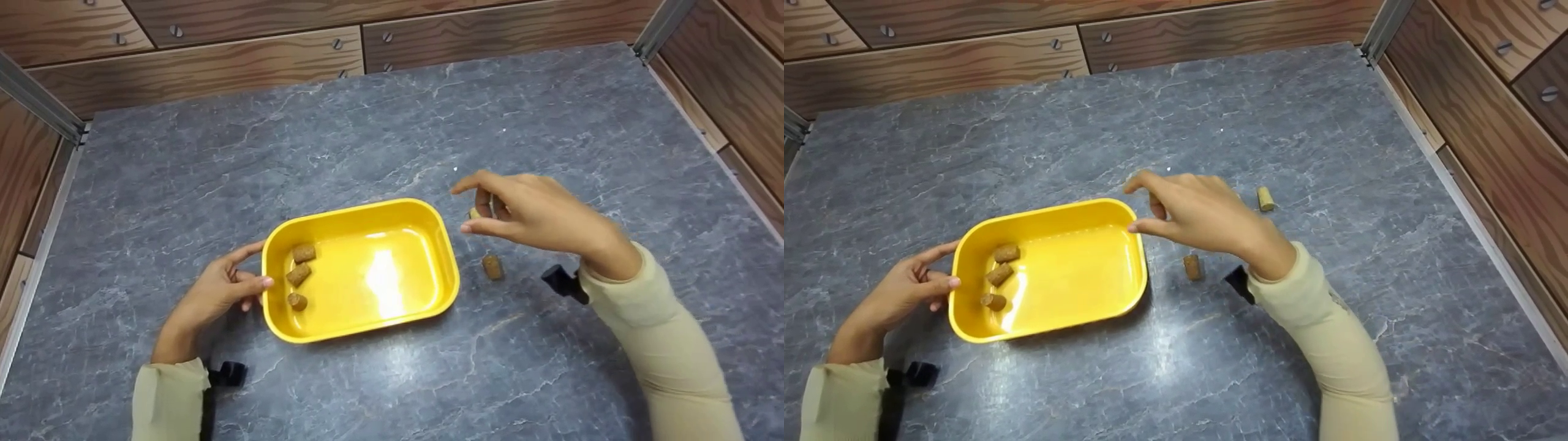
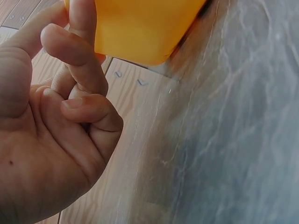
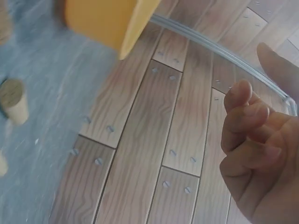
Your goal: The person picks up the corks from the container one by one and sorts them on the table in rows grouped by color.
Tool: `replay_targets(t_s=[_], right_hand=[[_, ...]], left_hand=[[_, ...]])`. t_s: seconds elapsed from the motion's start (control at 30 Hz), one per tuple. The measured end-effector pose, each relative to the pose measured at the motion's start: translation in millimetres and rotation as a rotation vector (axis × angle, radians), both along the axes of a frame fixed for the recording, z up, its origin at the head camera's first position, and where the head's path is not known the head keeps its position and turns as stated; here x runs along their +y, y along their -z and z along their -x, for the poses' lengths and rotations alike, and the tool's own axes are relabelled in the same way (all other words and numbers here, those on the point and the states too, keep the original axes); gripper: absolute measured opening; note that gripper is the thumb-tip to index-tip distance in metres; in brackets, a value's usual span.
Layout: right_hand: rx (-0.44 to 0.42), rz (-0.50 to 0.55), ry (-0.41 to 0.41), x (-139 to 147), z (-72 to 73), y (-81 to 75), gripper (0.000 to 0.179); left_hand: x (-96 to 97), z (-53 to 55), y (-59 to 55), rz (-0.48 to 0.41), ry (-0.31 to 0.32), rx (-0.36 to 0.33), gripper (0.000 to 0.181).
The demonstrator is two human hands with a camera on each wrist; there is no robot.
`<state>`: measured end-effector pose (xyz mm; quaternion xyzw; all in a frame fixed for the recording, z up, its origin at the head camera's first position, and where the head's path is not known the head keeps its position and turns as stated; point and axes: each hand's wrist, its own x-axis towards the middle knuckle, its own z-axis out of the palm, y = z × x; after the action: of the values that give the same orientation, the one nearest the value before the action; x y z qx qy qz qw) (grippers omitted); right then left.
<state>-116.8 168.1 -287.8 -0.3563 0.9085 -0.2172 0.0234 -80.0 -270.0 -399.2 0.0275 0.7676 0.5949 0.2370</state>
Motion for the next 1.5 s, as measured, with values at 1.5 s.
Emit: replay_targets(t_s=[1.5], right_hand=[[-0.314,-0.078,-0.470,-173,37.5,31.9,0.036]], left_hand=[[0.8,-0.4,-0.2,-0.011,0.013,0.009,0.073]])
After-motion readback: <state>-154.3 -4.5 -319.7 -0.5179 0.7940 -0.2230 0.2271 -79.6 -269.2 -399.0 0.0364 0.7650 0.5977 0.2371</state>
